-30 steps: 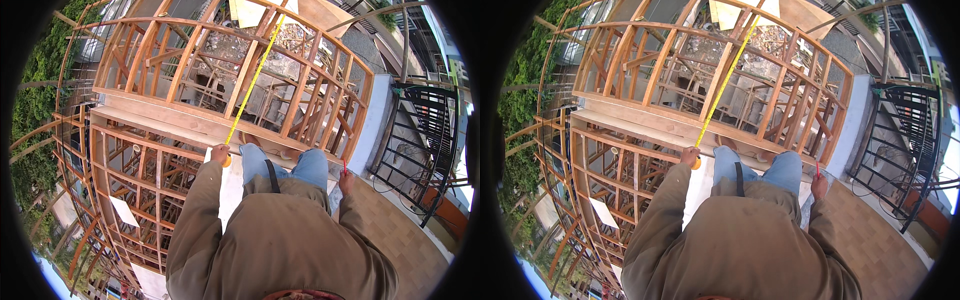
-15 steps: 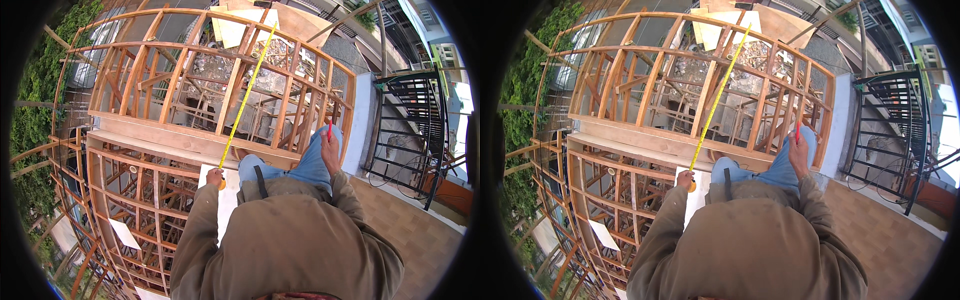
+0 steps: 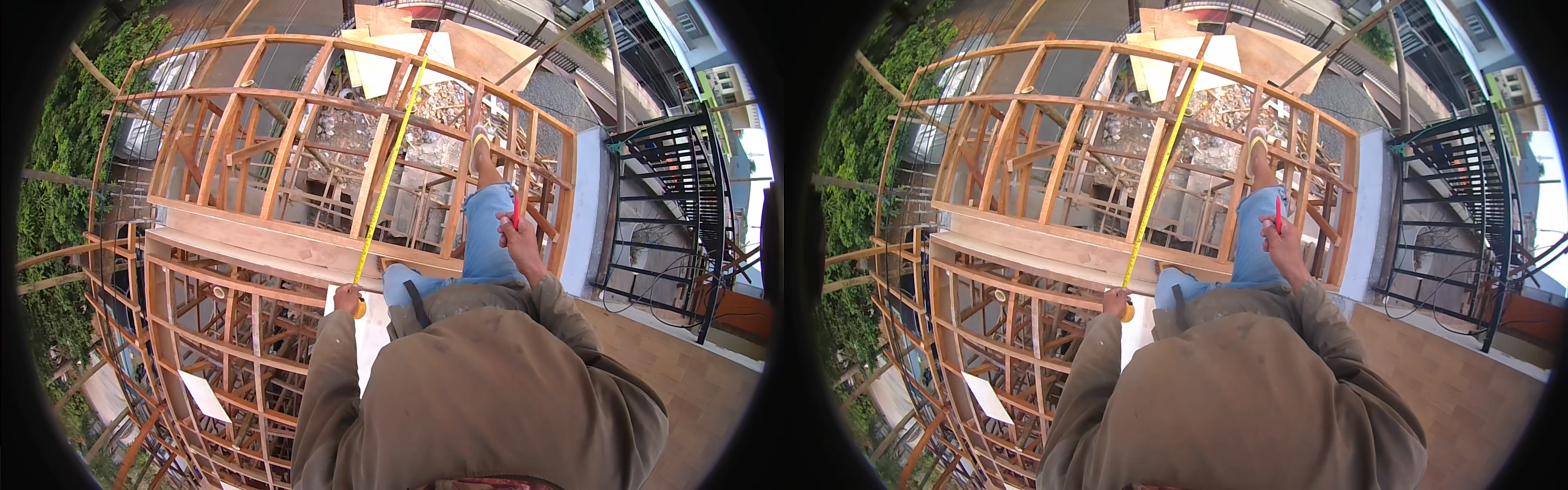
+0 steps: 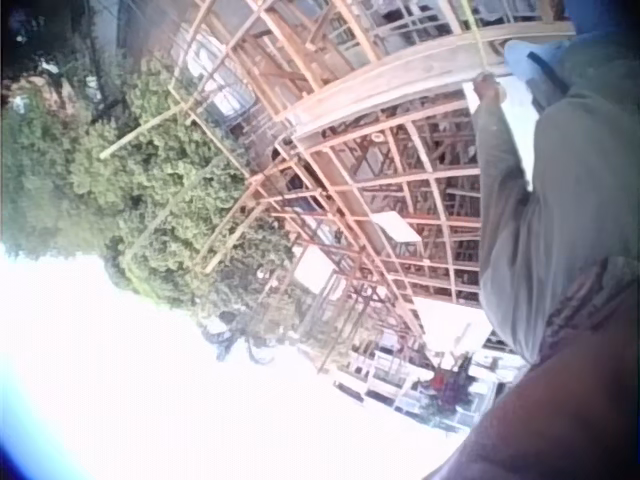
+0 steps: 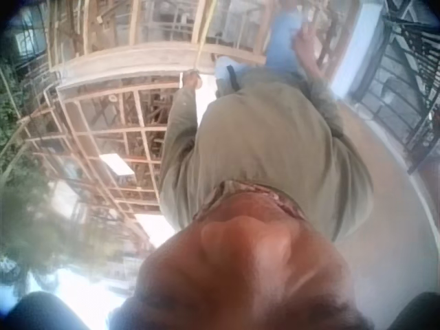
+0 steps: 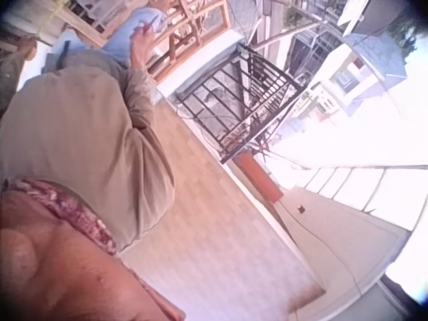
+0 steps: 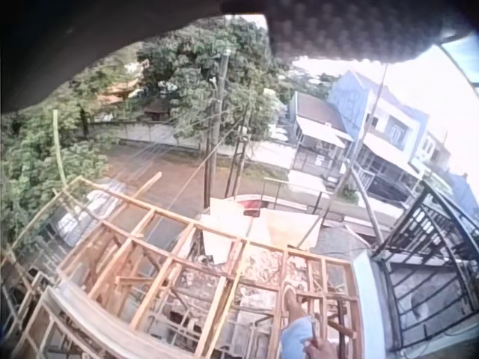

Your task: The person measures various sections of a wooden roof frame using a tape measure and marks measurements with a red pencil. The person repeatedly extends the tape measure across beams and joists, then marks the wood at measured points.

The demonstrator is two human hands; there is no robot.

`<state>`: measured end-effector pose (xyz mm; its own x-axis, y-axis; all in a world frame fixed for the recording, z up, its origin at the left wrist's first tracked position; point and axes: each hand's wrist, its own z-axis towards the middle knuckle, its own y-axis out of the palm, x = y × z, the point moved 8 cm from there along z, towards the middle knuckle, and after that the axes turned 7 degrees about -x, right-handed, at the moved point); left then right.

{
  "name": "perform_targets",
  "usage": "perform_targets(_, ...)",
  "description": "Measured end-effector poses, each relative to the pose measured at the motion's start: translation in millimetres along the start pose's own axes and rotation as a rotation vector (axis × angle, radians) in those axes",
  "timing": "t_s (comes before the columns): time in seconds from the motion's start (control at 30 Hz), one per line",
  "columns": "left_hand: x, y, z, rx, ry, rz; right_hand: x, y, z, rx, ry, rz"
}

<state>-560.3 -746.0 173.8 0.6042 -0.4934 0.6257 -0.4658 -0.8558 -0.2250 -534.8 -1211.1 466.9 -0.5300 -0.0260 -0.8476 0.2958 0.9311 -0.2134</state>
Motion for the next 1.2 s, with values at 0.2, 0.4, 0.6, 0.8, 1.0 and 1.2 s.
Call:
perform_targets(0.2,27,16,-10,-0.014,-0.068,-0.116,2,51,109,-0.217,-0.062,-0.231)
perform_targets(0.4,77,48,-11,-0.137,-0.059,-0.26,54,85,234,-0.158,0.02,-0.173)
perform_targets(0.6,113,61,14,-0.242,-0.163,-0.286,126,113,307,-0.082,0.238,0.015)
perform_targets(0.8,102,72,48,-0.365,-0.129,-0.171,145,157,331,-0.207,0.42,0.279)
perform_targets(1.0,43,85,94,-0.355,-0.278,-0.228,190,194,388,-0.26,0.483,0.218)
perform_targets(1.2,-45,83,186,0.019,-0.201,-0.374,261,243,473,-0.202,0.278,-0.331)
